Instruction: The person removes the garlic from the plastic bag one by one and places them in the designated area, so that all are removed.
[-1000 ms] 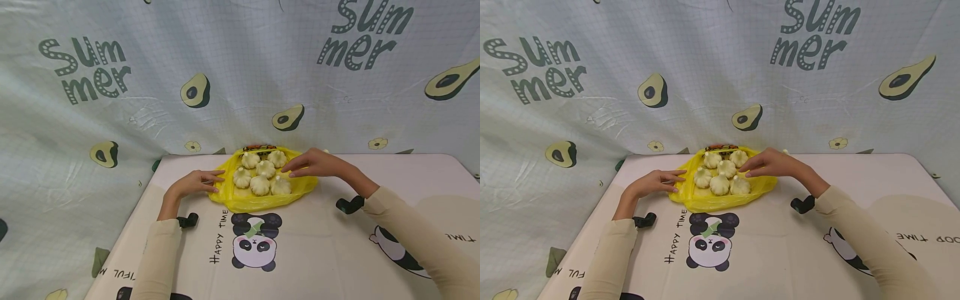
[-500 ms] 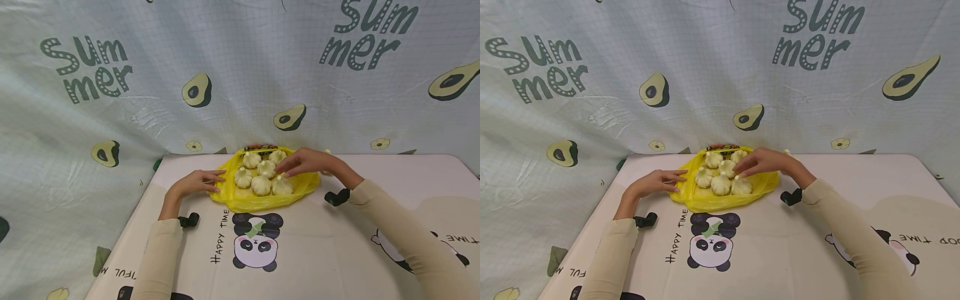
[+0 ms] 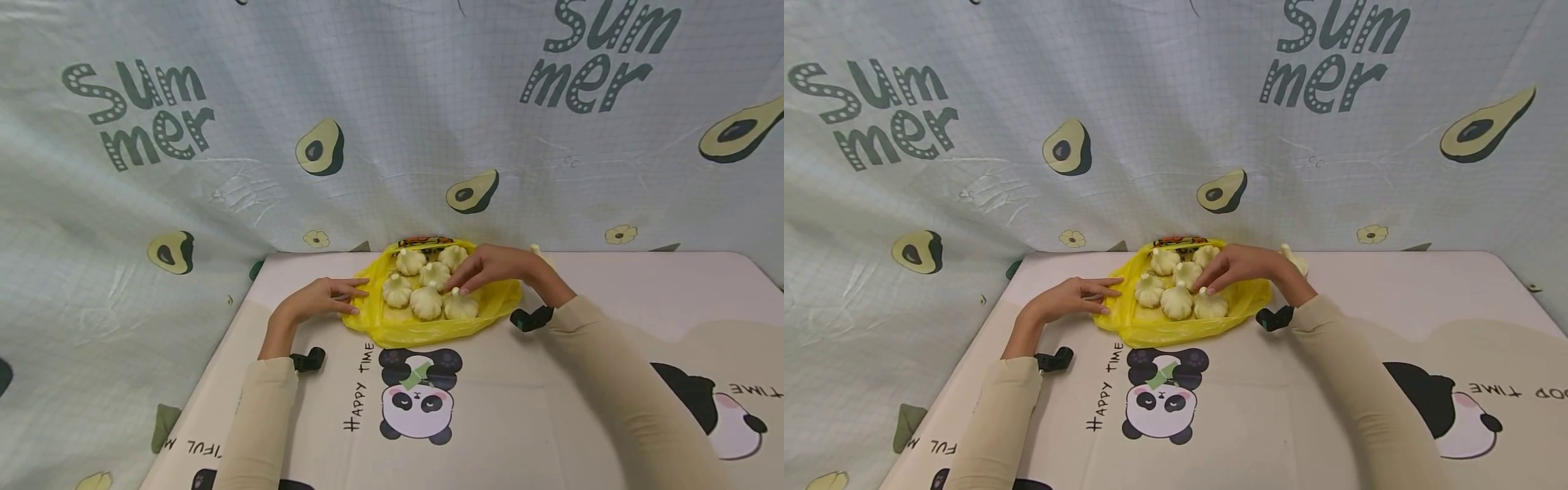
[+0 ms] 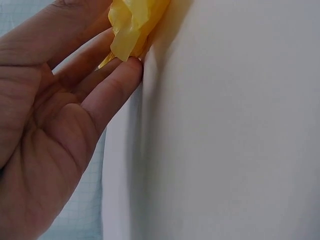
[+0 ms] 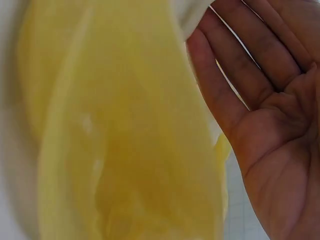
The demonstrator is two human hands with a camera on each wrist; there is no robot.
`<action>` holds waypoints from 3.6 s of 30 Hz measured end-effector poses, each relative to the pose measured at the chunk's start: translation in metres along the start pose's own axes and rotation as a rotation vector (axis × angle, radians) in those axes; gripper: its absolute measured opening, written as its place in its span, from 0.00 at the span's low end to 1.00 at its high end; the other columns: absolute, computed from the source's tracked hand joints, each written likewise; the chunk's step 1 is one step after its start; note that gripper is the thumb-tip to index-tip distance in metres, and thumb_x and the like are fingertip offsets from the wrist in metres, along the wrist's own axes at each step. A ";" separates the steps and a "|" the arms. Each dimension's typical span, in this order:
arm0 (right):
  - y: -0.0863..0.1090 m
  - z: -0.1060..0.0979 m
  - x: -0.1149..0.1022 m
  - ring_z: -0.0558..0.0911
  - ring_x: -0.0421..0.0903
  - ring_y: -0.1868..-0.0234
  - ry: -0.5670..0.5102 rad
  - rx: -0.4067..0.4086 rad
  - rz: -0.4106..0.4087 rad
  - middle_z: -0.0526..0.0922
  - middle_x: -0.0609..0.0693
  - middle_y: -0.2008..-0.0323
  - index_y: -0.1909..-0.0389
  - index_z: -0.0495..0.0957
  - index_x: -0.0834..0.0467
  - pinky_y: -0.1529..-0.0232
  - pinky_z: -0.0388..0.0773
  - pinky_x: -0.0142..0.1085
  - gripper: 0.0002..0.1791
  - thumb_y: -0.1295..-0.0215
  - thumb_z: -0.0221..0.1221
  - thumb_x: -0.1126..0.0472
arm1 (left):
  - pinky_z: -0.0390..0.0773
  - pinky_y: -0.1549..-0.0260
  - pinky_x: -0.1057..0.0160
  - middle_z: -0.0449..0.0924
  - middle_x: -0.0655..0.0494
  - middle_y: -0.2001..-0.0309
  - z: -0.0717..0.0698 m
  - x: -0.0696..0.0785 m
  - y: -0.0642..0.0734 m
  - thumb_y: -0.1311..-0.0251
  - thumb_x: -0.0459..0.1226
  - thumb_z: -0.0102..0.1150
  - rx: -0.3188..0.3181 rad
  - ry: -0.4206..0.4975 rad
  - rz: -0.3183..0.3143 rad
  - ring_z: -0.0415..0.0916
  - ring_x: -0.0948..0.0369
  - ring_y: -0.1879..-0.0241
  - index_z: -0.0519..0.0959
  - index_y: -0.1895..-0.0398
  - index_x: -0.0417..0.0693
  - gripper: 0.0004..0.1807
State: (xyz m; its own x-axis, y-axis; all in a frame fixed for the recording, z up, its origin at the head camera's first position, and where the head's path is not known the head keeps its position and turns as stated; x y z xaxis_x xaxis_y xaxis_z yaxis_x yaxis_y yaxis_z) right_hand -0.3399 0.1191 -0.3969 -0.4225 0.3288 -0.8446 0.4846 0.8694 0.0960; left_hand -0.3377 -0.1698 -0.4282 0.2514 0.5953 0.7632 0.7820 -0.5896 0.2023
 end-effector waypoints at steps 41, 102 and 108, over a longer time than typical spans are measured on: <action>0.011 -0.008 -0.008 0.86 0.46 0.46 -0.050 0.050 0.006 0.89 0.52 0.53 0.52 0.89 0.58 0.47 0.81 0.34 0.13 0.36 0.69 0.61 | 0.55 0.27 0.42 0.67 0.56 0.26 0.000 -0.002 0.001 0.38 0.40 0.71 0.007 0.012 -0.016 0.54 0.48 0.23 0.83 0.39 0.47 0.24; 0.152 -0.053 0.013 0.85 0.37 0.62 0.182 0.415 0.072 0.91 0.47 0.59 0.55 0.90 0.58 0.64 0.78 0.29 0.11 0.37 0.68 0.67 | 0.59 0.29 0.47 0.66 0.55 0.25 0.000 0.000 0.000 0.38 0.36 0.70 -0.019 0.060 -0.030 0.53 0.50 0.22 0.82 0.39 0.45 0.23; 0.168 -0.058 0.022 0.86 0.36 0.57 0.196 0.483 0.145 0.91 0.46 0.58 0.54 0.90 0.57 0.59 0.80 0.28 0.11 0.37 0.69 0.64 | 0.59 0.29 0.47 0.66 0.54 0.25 0.001 0.000 0.000 0.38 0.36 0.70 -0.022 0.065 -0.024 0.52 0.49 0.22 0.82 0.39 0.45 0.23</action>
State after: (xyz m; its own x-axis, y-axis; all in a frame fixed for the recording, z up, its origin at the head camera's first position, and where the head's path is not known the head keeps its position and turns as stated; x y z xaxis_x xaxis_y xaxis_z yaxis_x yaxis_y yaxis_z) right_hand -0.3123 0.2933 -0.3689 -0.4382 0.5355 -0.7219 0.8259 0.5568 -0.0882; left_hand -0.3371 -0.1695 -0.4288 0.1949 0.5729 0.7961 0.7741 -0.5883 0.2339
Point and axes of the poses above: each hand's wrist, its own y-axis away from the middle knuckle, its own z-axis out of the palm, x = y × z, the point moved 8 cm from there along -y, towards the middle knuckle
